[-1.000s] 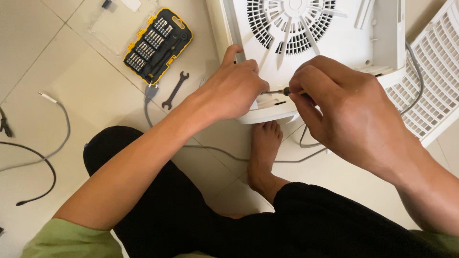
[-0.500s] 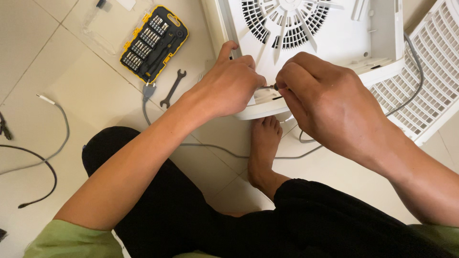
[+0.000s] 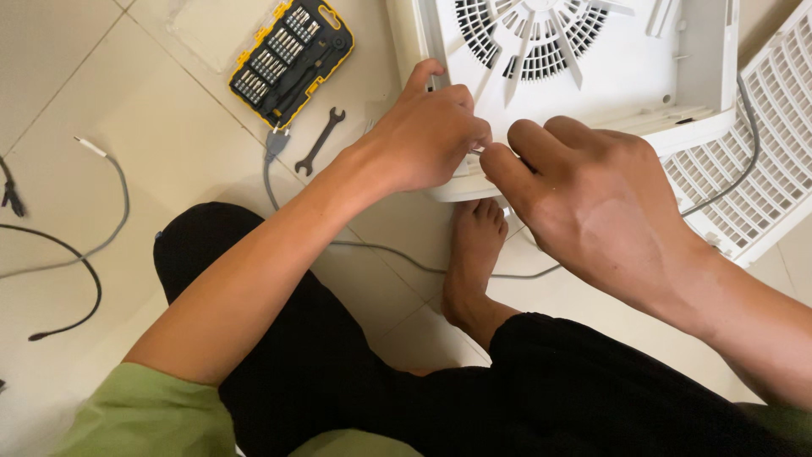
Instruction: The person disassembles a white Sharp air purifier fan by removing the front grille and unscrewing the casing. They then reassemble the unit by aligning the casing, securing it with screws, and reattaching the front grille.
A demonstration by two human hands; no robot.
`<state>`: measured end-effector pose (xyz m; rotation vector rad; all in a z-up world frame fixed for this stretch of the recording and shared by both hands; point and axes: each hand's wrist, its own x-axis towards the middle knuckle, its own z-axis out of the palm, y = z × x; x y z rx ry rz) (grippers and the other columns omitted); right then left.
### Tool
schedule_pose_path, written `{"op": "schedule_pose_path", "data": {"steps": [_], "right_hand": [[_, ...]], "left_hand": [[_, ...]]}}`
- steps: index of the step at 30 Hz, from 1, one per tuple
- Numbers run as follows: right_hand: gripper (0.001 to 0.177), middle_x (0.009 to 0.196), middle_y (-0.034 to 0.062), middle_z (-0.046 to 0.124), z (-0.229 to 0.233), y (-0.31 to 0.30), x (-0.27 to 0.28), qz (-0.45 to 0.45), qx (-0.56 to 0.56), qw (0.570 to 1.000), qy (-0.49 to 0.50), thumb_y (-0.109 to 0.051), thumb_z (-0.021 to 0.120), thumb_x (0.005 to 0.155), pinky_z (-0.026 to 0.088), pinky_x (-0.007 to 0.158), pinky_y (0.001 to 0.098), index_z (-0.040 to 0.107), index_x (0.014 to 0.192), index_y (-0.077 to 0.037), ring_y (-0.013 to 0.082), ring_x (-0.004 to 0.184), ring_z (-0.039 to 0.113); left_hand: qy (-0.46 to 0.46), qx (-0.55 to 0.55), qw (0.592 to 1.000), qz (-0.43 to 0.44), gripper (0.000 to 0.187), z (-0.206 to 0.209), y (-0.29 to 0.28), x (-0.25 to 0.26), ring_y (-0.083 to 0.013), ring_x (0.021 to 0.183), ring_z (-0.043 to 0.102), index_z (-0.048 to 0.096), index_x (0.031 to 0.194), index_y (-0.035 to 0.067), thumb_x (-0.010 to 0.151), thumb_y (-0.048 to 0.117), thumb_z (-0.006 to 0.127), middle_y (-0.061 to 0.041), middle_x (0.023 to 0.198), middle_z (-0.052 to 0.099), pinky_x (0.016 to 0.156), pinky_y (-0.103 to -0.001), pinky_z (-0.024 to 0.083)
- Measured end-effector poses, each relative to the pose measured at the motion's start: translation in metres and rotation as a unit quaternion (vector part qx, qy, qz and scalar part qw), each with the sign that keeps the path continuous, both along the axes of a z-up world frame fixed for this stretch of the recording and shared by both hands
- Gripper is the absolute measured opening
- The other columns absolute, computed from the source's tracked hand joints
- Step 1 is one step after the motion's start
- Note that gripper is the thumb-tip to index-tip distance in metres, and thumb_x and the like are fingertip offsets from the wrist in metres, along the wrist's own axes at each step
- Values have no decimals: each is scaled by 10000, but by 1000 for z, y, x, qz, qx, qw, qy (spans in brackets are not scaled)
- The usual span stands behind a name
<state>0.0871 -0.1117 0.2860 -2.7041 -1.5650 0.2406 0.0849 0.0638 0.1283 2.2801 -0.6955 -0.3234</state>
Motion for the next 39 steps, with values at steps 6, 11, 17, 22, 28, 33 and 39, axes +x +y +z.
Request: {"op": "schedule_pose_path", "data": {"steps": [6,11,17,22,28,33,39], "right_hand": [[189,900,80,589,0,7,1,40,-6,999,-6,-43,696,715,533,622,361,644,895,-13,236,804,582],[183,1037,101,634,-1,9,-1,72,27,997,10,-26,685,697,563,704,359,638,872,1,242,858,594],[194,854,80,564,0,8,0,-16,3,1000,-1,-50,715,821,516,605,368,614,981,-11,224,771,609],[196,850,84,573,0,6,2,-46,-11,998,36,-146,738,901,504,581,390,614,986,-19,236,746,620],[349,938,104,566,3,4,8,38,69,995,64,51,632,659,553,715,379,625,1006,21,266,824,604],[140,908,93,561,-4,2,-2,-10,-85,996,35,-151,652,933,545,678,358,607,946,-19,220,800,616],[173,864,90,558,0,5,-8,24,-56,998,-3,-157,624,865,529,601,356,601,960,-14,237,732,617]], "left_hand": [[9,-48,999,21,197,-3,1,-3,-244,957,608,788,927,156,924,46,625,-82,874,642,1164,-532,190],[-13,-48,999,18,171,-5,1,-6,-244,1011,611,770,930,140,965,63,621,-76,849,663,1158,-532,222],[-111,-165,978,65,161,-6,13,-16,-275,1211,592,714,996,57,843,8,729,-81,1111,703,1140,-452,374],[-119,-178,974,76,176,-7,20,-24,-308,1357,530,705,1001,40,836,-5,745,-68,1243,685,1146,-445,420],[-89,-169,978,87,181,-6,19,-26,-288,1408,517,705,1015,39,849,-15,752,-36,1274,688,1167,-423,434],[-141,-166,958,187,483,-16,19,-40,-378,1461,408,635,1243,68,805,87,838,-139,1502,465,1196,-468,407],[18,-222,886,406,780,-60,11,-86,-377,1435,440,371,1516,10,929,254,823,-226,1544,374,1146,-444,439]]}}
